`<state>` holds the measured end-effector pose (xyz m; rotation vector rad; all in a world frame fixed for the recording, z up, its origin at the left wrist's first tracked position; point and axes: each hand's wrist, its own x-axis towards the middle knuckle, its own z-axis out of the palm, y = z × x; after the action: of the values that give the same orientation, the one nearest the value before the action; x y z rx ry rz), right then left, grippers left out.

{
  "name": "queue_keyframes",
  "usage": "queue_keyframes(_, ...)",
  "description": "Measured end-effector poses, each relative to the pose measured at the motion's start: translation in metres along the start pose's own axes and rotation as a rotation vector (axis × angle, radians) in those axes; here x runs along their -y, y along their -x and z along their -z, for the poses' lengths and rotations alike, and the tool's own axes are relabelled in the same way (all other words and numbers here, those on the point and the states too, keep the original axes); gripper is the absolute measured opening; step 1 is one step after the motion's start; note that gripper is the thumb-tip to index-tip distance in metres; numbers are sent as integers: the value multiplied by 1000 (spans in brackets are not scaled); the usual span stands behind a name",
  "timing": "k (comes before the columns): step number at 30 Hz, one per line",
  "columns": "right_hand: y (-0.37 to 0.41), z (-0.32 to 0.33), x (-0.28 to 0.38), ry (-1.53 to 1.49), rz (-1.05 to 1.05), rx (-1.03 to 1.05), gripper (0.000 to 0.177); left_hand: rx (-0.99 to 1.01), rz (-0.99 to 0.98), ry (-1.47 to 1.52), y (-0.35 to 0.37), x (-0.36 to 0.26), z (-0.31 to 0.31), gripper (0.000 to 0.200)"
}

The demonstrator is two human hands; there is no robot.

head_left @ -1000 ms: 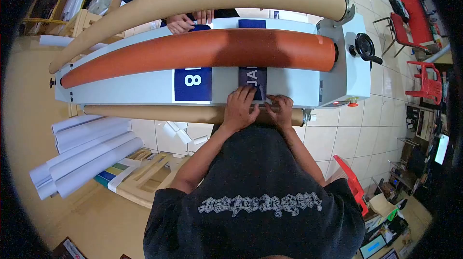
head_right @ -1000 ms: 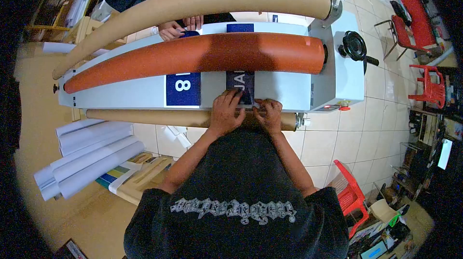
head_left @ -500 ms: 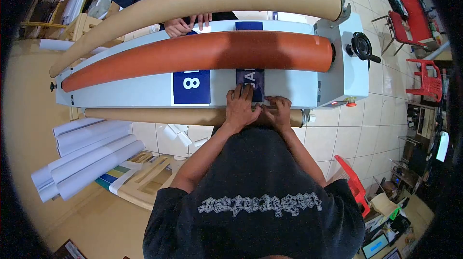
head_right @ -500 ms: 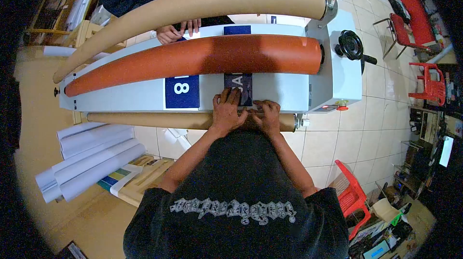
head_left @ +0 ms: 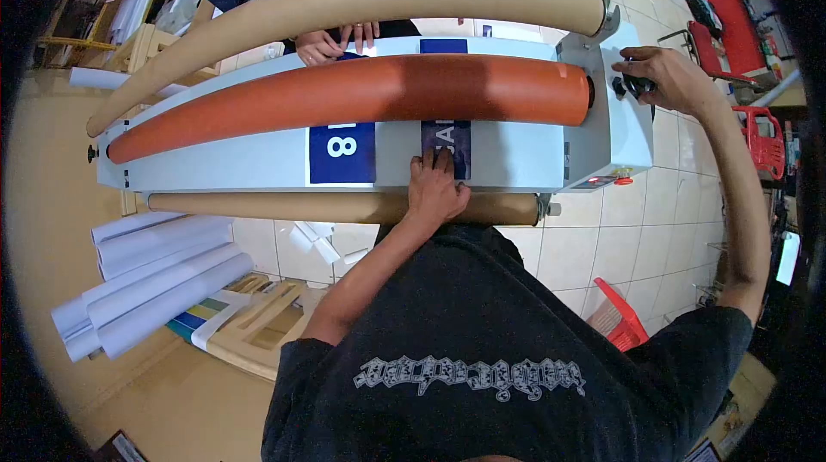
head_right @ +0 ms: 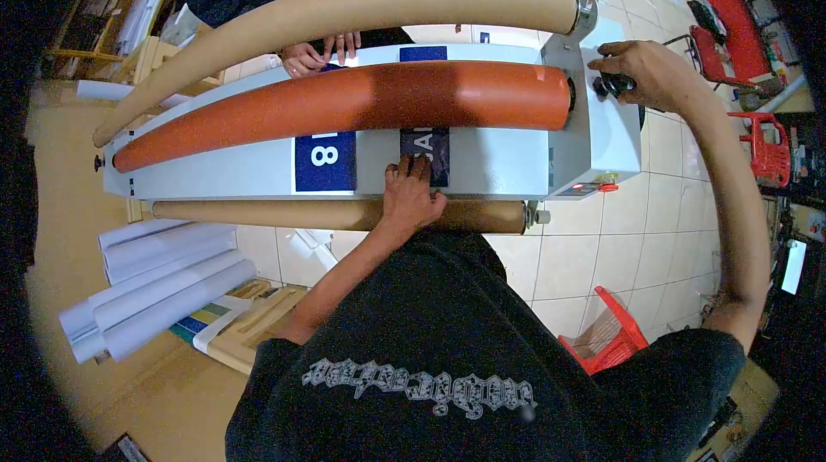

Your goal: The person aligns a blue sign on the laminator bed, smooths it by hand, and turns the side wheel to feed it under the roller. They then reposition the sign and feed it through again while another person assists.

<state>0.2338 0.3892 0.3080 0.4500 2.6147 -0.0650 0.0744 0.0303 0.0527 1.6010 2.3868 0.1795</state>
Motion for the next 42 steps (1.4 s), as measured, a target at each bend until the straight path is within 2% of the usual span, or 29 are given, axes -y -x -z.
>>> queue_keyframes(3, -2, -1, -3, 51, 67, 41, 74, -2, 23, -33, 0, -2, -3, 65)
queue_keyframes(6, 3, -10, -9, 69, 141, -66, 67, -38, 25, -8, 2, -1, -3, 65)
queue_keyframes(8, 5, -18, -9, 59, 160, -267, 51, 0, 35, -38, 1, -3, -1, 65)
queue_keyframes(9, -1, -22, -11, 66, 162, -262, 51, -2, 37, -30, 2, -4, -4, 65)
queue_keyframes(10, -11, -28, -14, 117, -116, -141, 44, -27, 39, -32, 2, -3, -7, 65)
queue_keyframes(11, -20, -38, -17, 167, -394, -19, 46, -50, 41, -34, 3, -2, -11, 65)
queue_keyframes(12, -22, -54, -30, 247, -260, -185, 69, -53, 46, -29, 4, -3, -10, 65)
queue_keyframes(13, -28, -61, -54, 251, -256, -184, 69, -51, 44, -25, 4, -4, -7, 65)
queue_keyframes(15, -48, -64, -98, 78, -430, 132, 58, -50, 44, -26, 5, -3, -6, 65)
queue_keyframes(16, -36, -21, -50, -293, -736, 282, 62, -58, 44, -8, 6, -3, -6, 64)
queue_keyframes(17, -25, -3, -32, -292, -738, 279, 62, -69, 43, 13, 5, -3, -6, 64)
queue_keyframes(18, -17, 10, -21, -294, -585, 232, 65, -73, 44, 16, 3, -3, -7, 64)
queue_keyframes(19, -14, 15, -16, -293, -426, 190, 72, -95, 36, 19, 3, -3, -9, 64)
queue_keyframes(20, -9, -2, -31, -162, -110, 33, 75, -111, 28, 19, 6, -3, -11, 63)
queue_keyframes(23, 2, 6, -20, -143, -50, 71, 83, -64, 49, 15, 3, -5, -6, 64)
queue_keyframes(24, -1, 0, -23, -204, -126, 48, 86, -63, 46, 14, 3, -5, -7, 64)
queue_keyframes(27, -1, -7, -27, -128, -133, 48, 82, -56, 45, -2, 3, -6, -9, 64)
queue_keyframes(30, 2, -16, -32, -140, -93, -18, 80, -82, 39, -26, 4, -6, -11, 63)
queue_keyframes(35, 4, -11, -28, -160, -93, -18, 79, -46, 51, -9, 2, -6, -6, 62)
queue_keyframes(38, 3, -12, -31, -163, -96, -28, 79, -134, 42, -14, 4, -4, -12, 61)
queue_keyframes(42, 5, -9, -27, -187, -110, -17, 78, -117, 39, -20, 1, -4, -13, 60)
